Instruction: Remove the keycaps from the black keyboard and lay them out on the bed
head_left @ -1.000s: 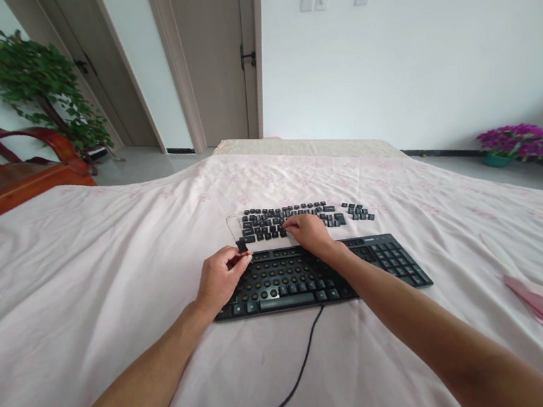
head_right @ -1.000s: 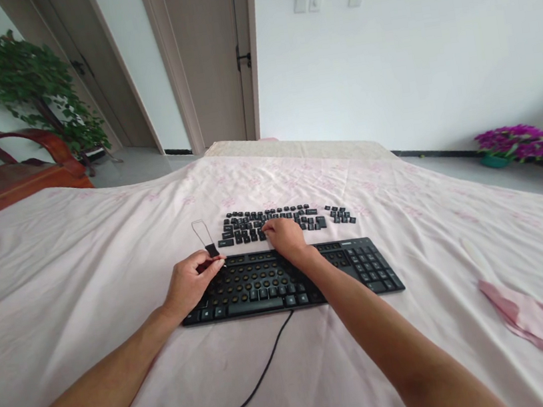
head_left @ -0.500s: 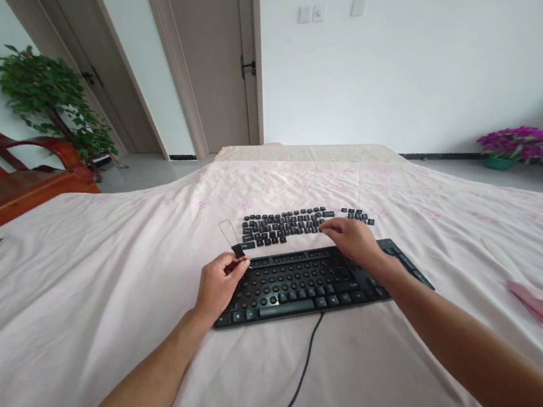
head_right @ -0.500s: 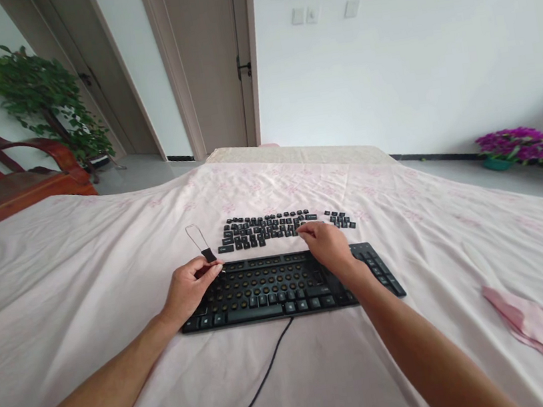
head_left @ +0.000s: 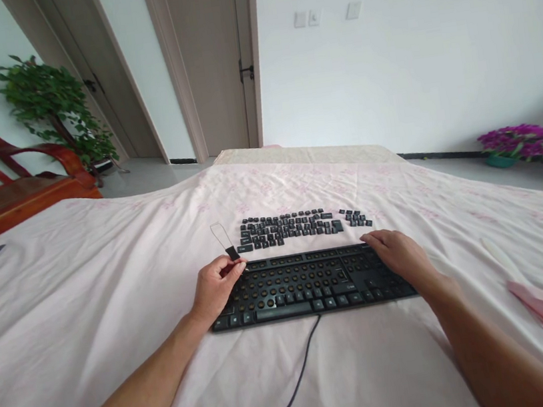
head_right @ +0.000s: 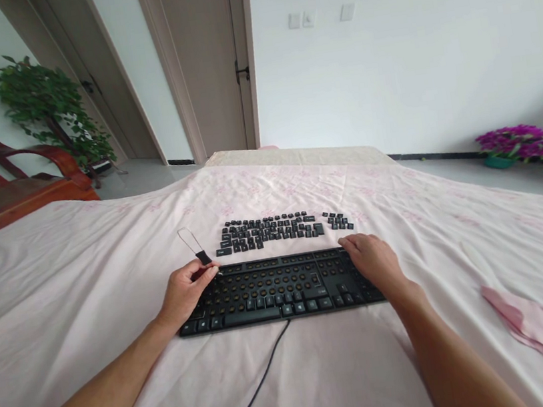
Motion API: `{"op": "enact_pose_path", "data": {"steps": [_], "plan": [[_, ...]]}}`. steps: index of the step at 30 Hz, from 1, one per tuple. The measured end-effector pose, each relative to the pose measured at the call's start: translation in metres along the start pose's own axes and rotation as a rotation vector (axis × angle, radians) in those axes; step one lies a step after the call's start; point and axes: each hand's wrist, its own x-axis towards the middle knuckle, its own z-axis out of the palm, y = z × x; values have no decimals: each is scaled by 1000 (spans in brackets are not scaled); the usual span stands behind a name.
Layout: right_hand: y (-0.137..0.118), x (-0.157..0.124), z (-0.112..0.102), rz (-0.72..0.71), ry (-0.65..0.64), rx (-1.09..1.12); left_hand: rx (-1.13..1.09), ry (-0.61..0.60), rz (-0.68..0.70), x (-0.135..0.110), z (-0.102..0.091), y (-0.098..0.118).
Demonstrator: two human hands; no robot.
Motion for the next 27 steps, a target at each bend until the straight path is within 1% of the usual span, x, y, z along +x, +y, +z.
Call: {"op": "enact_pose_path", "data": {"steps": [3,8,11,17,22,27], "plan": [[0,-2,0,-18,2,-33,-9,-10,-17,1,0,-1],[9,-3,3,84,-26,7,-10,-29,-22,1,-1,-6],[12,-3,8,67,-15,19,0,-36,-11,1,-1,-8],[12,-3,15,40,-6,-31,5,-29,20,2,0,-11],[17,-1,18,62,-17,36,-8,-19,37,2,1,-11],[18,0,19,56,-15,18,-21,-30,27,2,1,-9]]}}
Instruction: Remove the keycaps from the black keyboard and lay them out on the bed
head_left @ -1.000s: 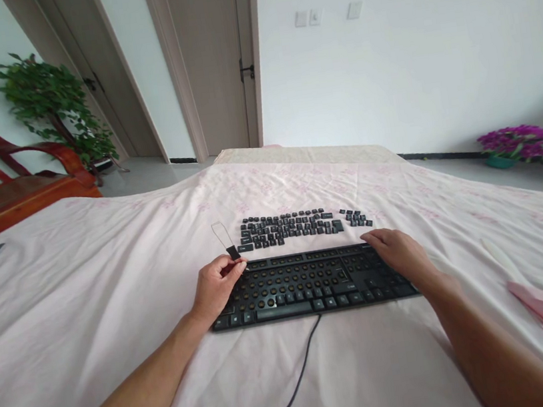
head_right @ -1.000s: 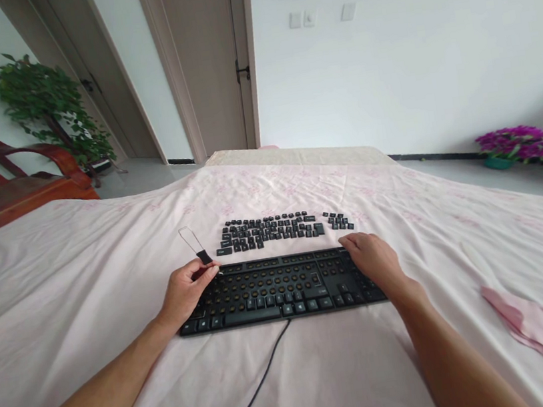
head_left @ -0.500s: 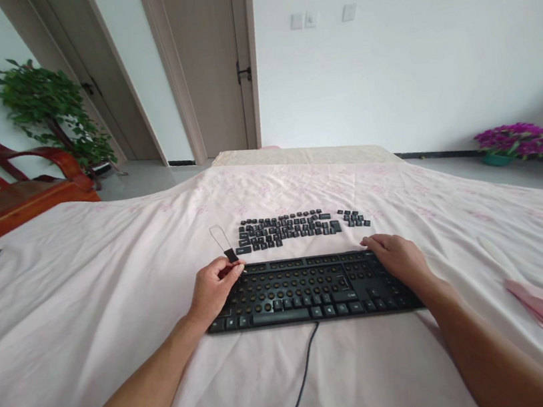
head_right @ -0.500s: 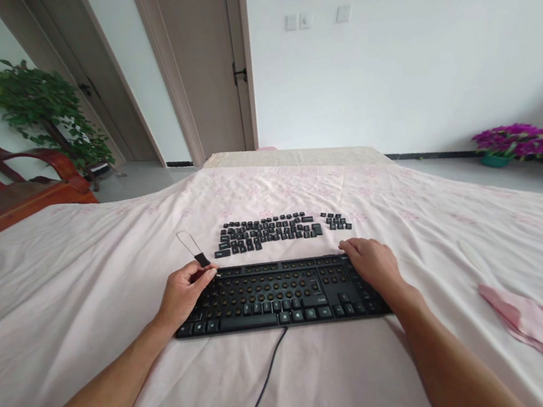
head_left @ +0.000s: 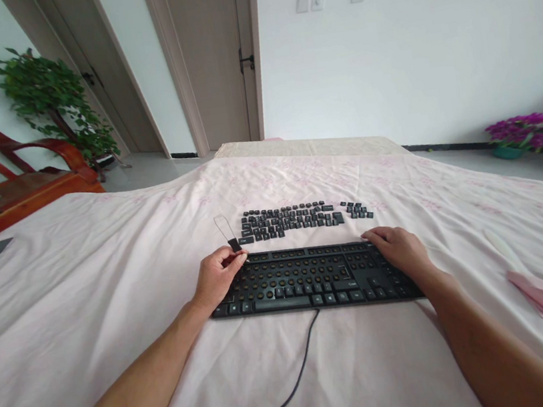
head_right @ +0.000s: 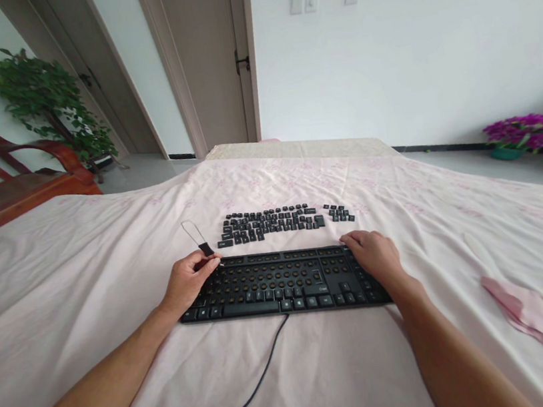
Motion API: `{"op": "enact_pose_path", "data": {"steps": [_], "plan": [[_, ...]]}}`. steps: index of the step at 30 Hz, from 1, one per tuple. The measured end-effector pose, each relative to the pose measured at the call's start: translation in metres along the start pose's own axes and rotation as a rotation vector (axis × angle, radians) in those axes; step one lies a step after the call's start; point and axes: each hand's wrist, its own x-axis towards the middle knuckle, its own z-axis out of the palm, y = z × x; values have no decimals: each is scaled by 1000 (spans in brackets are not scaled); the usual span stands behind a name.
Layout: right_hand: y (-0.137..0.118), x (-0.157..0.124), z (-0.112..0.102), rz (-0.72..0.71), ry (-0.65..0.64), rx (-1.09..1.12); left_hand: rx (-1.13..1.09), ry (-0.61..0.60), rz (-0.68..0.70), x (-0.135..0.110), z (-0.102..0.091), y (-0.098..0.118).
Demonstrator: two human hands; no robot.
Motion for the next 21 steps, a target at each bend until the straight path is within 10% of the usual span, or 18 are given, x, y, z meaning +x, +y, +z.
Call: {"op": "enact_pose_path", "data": {"steps": [21], "plan": [[-1,-4,3,-115,46,-53,-9,-21,17,0,0,3]]}}
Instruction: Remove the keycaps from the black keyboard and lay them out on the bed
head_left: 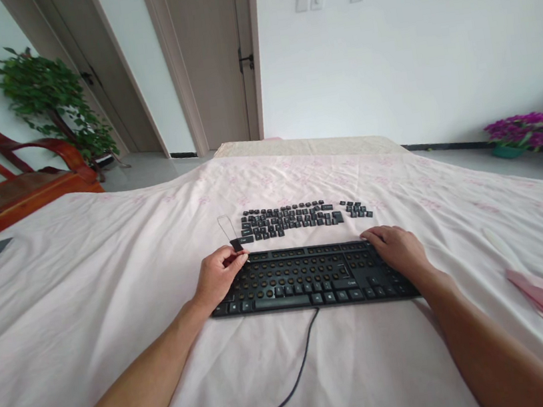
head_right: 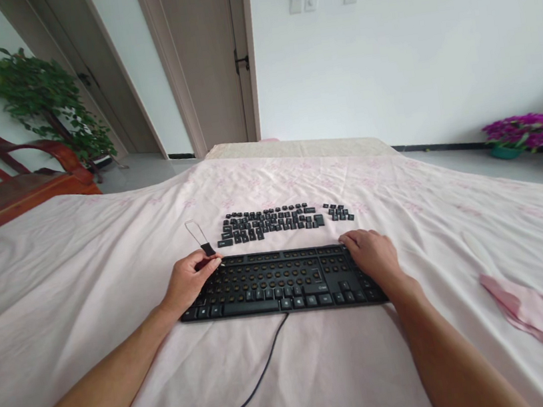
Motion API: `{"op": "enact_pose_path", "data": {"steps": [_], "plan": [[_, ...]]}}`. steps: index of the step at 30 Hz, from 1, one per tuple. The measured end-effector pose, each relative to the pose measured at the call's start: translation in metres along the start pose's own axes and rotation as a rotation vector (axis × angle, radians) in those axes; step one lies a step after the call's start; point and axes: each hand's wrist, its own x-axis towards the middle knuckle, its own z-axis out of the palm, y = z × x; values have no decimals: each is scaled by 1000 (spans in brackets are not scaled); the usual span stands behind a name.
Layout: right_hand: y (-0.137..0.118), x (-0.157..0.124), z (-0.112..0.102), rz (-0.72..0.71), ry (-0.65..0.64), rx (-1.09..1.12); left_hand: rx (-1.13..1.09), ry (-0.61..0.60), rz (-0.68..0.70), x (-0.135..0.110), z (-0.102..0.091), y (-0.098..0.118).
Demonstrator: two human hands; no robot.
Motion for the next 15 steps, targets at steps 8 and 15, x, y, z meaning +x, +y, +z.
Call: {"op": "enact_pose_path", "data": {"steps": [8,15], "plan": [[-2,0,-1,2,-7,6,13,-3,12,1,0,2],[-2,0,-2,4,-17,5,25,-2,13,0,0,1]]}}
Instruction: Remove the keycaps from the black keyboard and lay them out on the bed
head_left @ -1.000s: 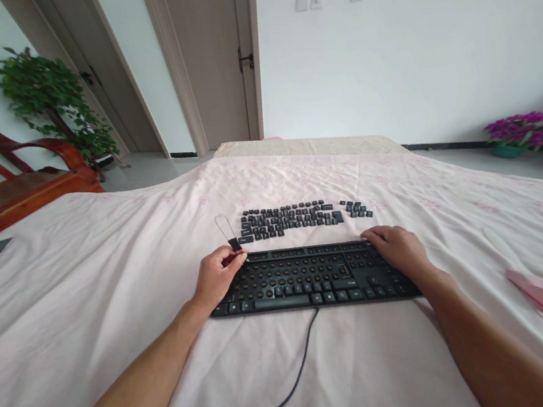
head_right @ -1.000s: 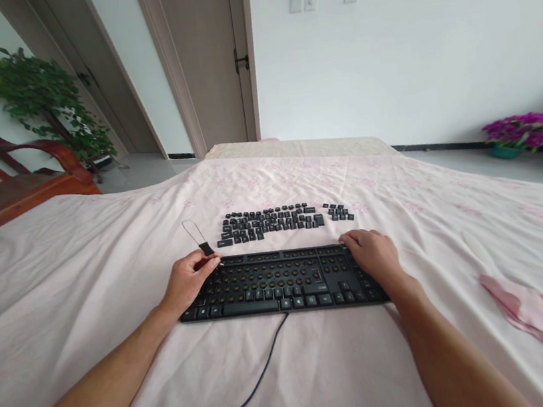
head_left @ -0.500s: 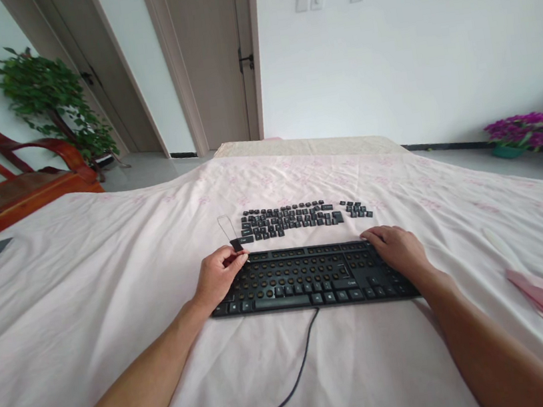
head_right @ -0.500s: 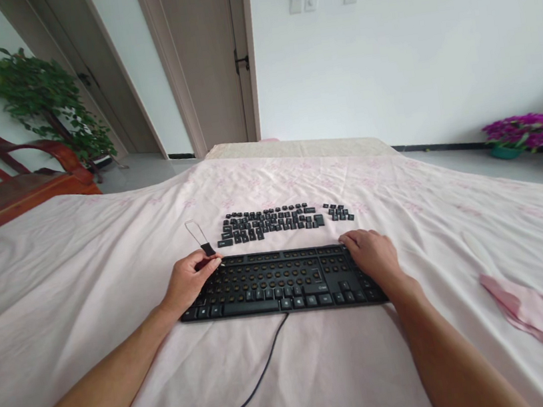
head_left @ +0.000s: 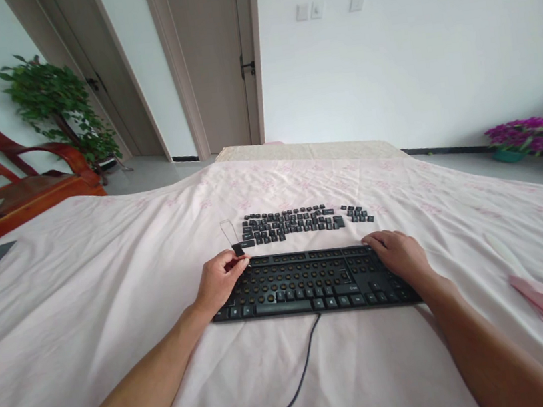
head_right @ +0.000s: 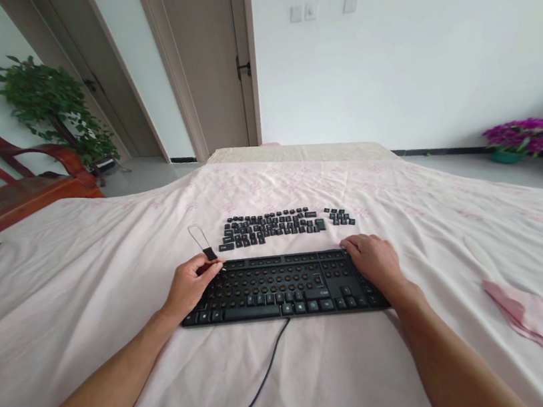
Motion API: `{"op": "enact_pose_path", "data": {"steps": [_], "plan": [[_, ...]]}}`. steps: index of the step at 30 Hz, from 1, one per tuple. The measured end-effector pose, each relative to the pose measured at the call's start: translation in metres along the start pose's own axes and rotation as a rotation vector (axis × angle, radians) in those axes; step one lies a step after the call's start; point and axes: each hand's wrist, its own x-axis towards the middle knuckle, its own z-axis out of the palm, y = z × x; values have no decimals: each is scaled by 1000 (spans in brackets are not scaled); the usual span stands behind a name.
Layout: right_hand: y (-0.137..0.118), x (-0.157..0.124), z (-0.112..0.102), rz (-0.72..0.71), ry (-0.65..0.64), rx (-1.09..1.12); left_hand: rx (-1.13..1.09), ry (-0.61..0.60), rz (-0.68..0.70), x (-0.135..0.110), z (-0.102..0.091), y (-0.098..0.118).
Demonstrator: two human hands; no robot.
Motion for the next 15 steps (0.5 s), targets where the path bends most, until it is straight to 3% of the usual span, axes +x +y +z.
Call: {"op": "enact_pose_path", "data": {"steps": [15], "plan": [[0,-1,1,-2,4,-12,105,13,63,-2,0,2]]}}
